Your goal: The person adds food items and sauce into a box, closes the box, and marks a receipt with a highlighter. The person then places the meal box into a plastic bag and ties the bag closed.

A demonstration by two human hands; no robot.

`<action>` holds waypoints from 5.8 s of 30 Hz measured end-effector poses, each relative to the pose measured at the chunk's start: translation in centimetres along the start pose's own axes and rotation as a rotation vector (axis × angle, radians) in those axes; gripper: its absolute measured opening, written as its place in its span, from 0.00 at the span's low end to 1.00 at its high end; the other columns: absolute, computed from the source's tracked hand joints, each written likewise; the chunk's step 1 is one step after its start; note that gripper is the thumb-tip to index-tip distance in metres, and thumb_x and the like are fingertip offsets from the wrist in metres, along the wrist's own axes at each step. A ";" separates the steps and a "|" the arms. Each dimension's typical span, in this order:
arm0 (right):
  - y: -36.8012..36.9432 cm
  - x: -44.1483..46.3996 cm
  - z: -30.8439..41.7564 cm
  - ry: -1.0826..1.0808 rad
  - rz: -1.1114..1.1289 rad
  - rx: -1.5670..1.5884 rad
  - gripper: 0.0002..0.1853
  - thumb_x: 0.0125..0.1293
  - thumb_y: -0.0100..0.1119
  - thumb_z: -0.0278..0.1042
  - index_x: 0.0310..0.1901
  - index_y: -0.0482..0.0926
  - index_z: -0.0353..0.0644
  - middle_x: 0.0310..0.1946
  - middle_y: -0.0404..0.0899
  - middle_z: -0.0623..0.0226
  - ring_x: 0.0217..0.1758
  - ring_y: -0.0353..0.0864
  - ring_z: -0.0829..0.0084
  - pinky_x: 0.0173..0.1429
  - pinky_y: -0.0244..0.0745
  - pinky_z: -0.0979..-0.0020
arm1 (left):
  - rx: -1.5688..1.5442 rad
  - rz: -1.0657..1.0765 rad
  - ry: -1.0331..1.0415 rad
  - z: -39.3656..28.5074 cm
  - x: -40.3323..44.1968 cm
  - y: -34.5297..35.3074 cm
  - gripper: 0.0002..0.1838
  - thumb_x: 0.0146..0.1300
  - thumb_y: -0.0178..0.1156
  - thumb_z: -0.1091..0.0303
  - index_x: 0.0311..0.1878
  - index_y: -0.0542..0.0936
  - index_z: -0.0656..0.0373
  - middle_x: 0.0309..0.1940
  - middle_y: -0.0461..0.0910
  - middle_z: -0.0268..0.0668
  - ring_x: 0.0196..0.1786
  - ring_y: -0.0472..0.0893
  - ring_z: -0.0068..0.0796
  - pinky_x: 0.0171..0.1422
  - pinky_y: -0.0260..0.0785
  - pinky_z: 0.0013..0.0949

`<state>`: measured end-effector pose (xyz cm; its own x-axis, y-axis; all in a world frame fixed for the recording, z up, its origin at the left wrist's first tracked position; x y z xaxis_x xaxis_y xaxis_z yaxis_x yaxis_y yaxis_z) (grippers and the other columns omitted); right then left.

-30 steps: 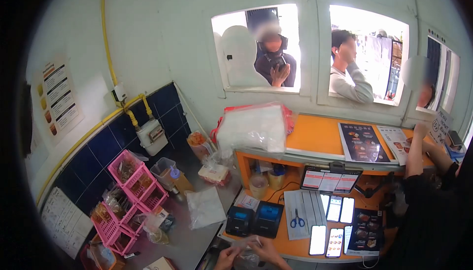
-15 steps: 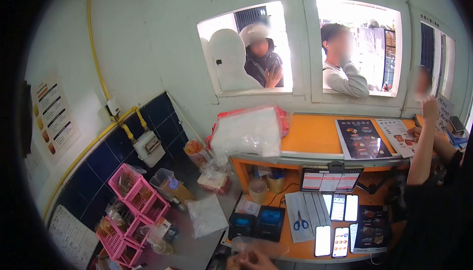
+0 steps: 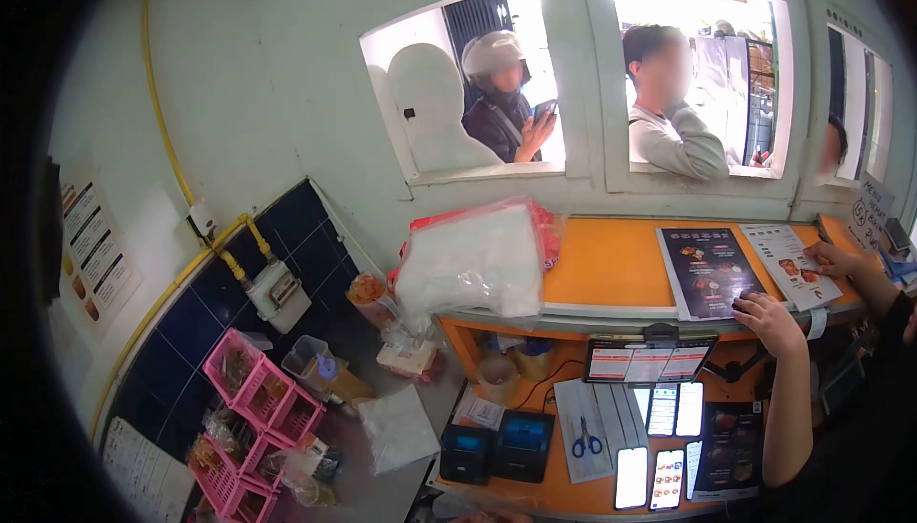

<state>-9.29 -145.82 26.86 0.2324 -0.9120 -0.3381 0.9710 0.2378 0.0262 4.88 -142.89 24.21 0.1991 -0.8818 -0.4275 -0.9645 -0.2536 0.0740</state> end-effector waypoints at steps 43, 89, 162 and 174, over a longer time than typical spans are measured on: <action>24.3 -13.2 -1.9 -0.113 0.760 -0.118 0.07 0.72 0.63 0.25 0.45 0.82 0.29 0.37 0.85 0.64 0.40 0.84 0.76 0.47 0.80 0.74 | -0.498 -0.480 0.146 4.4 -22.5 -20.9 0.12 0.70 0.67 0.59 0.36 0.80 0.56 0.33 0.80 0.28 0.37 0.79 0.17 0.43 0.74 0.27; 29.2 -12.3 -10.9 -0.071 0.670 -0.355 0.14 0.68 0.58 0.22 0.26 0.67 0.45 0.28 0.71 0.79 0.36 0.72 0.85 0.39 0.71 0.75 | 0.127 -0.981 0.401 4.0 -29.7 -27.9 0.17 0.65 0.61 0.75 0.19 0.72 0.65 0.15 0.62 0.42 0.21 0.62 0.26 0.26 0.57 0.38; 20.0 -1.7 -1.2 -0.487 0.146 -0.662 0.12 0.68 0.64 0.30 0.41 0.72 0.30 0.29 0.75 0.52 0.31 0.71 0.64 0.41 0.71 0.62 | 1.109 -0.439 0.104 2.6 -20.4 -39.7 0.33 0.49 0.70 0.72 0.62 0.73 0.50 0.77 0.59 0.42 0.80 0.55 0.50 0.82 0.48 0.58; 18.7 -5.8 -0.5 -0.481 0.003 -0.868 0.13 0.69 0.62 0.34 0.45 0.81 0.30 0.36 0.76 0.48 0.42 0.79 0.49 0.48 0.72 0.53 | 1.256 -0.158 0.270 3.0 -16.3 -42.8 0.42 0.37 0.77 0.64 0.59 0.70 0.56 0.70 0.61 0.54 0.72 0.62 0.59 0.77 0.55 0.57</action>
<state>7.47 -135.91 28.81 0.4199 -0.9037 0.0839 0.6368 0.2274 -0.7368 42.43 -116.43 25.31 0.2116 -0.9659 -0.1490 -0.4004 0.0534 -0.9148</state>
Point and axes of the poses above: each hand's wrist, its own x-axis towards the middle knuckle, its own y-axis out of the palm, z = x × y, the point moved 1 cm from there along x, towards the middle knuckle
